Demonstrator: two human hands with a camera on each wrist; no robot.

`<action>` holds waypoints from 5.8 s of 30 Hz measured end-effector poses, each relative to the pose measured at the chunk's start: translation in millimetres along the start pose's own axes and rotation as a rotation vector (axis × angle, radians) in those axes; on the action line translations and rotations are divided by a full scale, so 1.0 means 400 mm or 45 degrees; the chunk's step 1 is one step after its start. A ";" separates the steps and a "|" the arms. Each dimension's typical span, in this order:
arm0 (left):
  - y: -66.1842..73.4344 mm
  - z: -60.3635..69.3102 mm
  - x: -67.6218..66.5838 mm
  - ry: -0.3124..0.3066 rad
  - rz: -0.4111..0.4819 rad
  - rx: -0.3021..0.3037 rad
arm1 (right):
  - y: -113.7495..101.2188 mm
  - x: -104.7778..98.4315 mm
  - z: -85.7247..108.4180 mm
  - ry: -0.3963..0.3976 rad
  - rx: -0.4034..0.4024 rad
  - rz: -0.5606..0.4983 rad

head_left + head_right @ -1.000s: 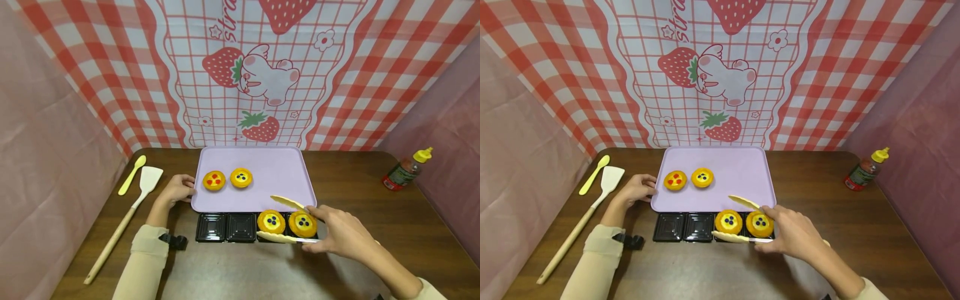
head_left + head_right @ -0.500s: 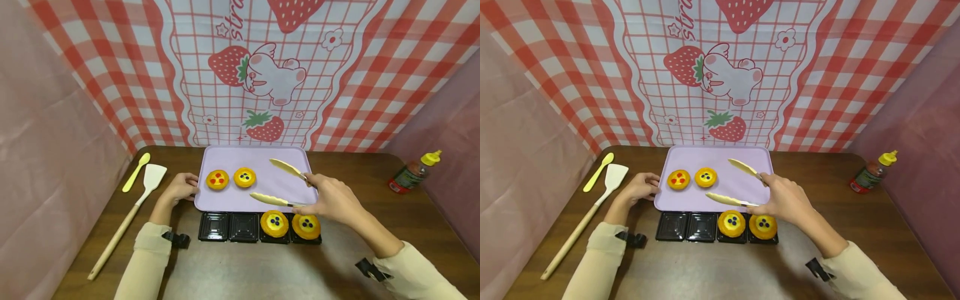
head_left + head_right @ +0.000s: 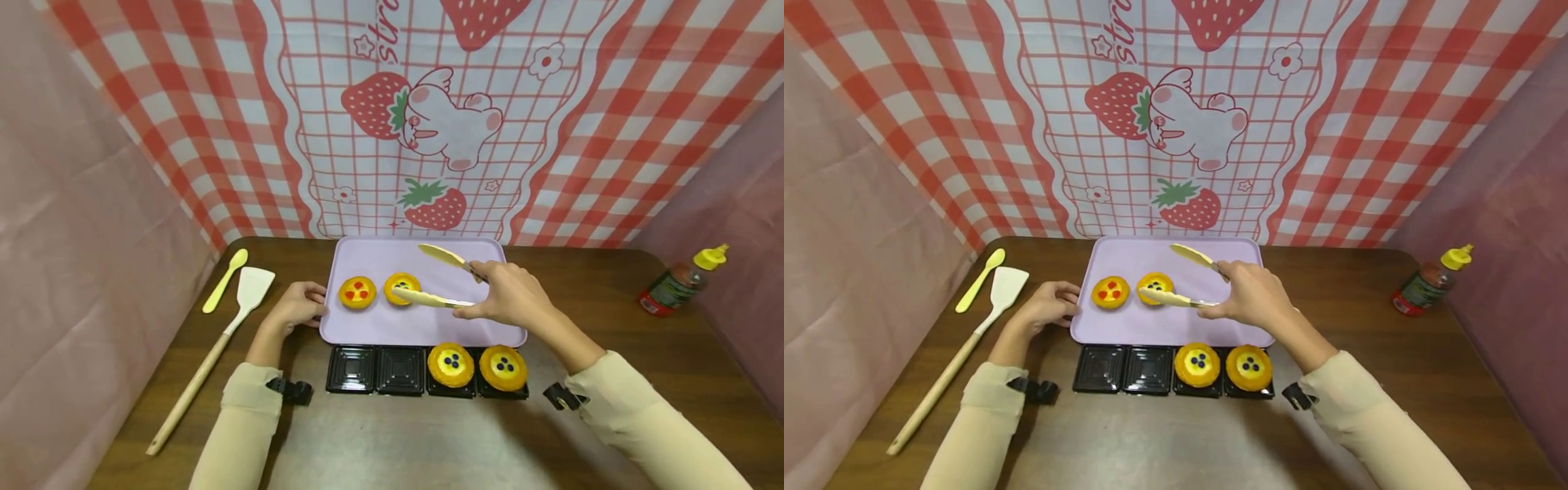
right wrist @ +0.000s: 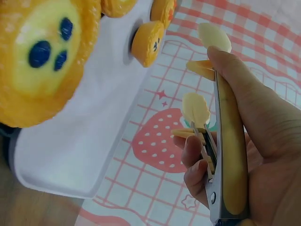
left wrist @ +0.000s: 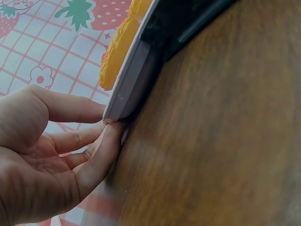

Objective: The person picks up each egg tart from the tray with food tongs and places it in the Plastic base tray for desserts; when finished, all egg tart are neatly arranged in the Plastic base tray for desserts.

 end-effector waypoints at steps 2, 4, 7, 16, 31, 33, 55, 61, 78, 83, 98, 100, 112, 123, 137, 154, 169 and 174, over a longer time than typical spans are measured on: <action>0.000 0.000 0.002 -0.004 0.001 -0.001 | 0.002 0.003 -0.014 -0.003 0.005 -0.001; 0.000 0.000 0.004 -0.005 -0.002 -0.004 | 0.001 0.009 -0.027 -0.021 0.011 -0.006; -0.003 -0.001 0.003 0.003 -0.004 -0.010 | -0.004 0.024 -0.046 -0.057 0.010 -0.007; -0.003 0.002 -0.001 0.003 0.004 -0.009 | -0.019 0.058 -0.079 -0.155 0.006 0.034; -0.004 0.002 -0.005 -0.007 0.032 0.003 | -0.012 0.082 -0.088 -0.221 0.044 0.023; 0.000 0.002 -0.005 -0.012 0.041 0.003 | -0.008 0.083 -0.088 -0.225 0.051 0.023; 0.001 0.000 -0.002 -0.033 0.068 0.008 | 0.002 0.083 -0.081 -0.225 0.062 -0.005; -0.002 0.002 -0.006 -0.031 0.069 -0.003 | -0.003 0.064 -0.068 -0.206 0.051 0.002; -0.005 0.004 -0.009 -0.032 0.042 0.018 | -0.037 -0.005 0.033 -0.103 -0.060 0.038; -0.006 0.000 -0.010 -0.027 0.047 0.017 | -0.046 -0.022 0.066 -0.120 -0.081 0.042; -0.005 0.004 -0.009 -0.039 0.042 0.010 | -0.076 -0.007 0.143 -0.161 -0.180 0.035; -0.004 0.004 -0.008 -0.035 0.037 0.011 | -0.081 -0.003 0.153 -0.164 -0.195 0.039; -0.011 0.005 -0.009 -0.022 0.030 0.002 | -0.098 0.023 0.175 -0.206 -0.225 0.038; -0.001 0.005 -0.004 -0.034 0.063 0.000 | -0.110 0.054 0.176 -0.236 -0.271 0.076; -0.004 0.006 -0.002 -0.029 0.055 0.001 | -0.109 0.075 0.162 -0.261 -0.246 0.120; -0.005 0.004 -0.004 -0.026 0.045 0.005 | -0.110 0.066 0.165 -0.219 -0.239 0.104; 0.006 0.000 0.007 -0.037 0.050 0.015 | -0.124 0.014 0.098 -0.084 -0.213 0.083; 0.000 -0.003 0.004 -0.031 0.035 0.016 | -0.133 0.023 0.033 -0.059 -0.207 0.053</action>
Point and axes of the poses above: each hand's wrist, its own z-axis away from the middle knuckle, its own x-axis out of the palm, y = z × x, the point moved 2 cm from there along -z, towards the middle knuckle, and after that the axes turned 5 degrees about -z, right-handed, at the moved point
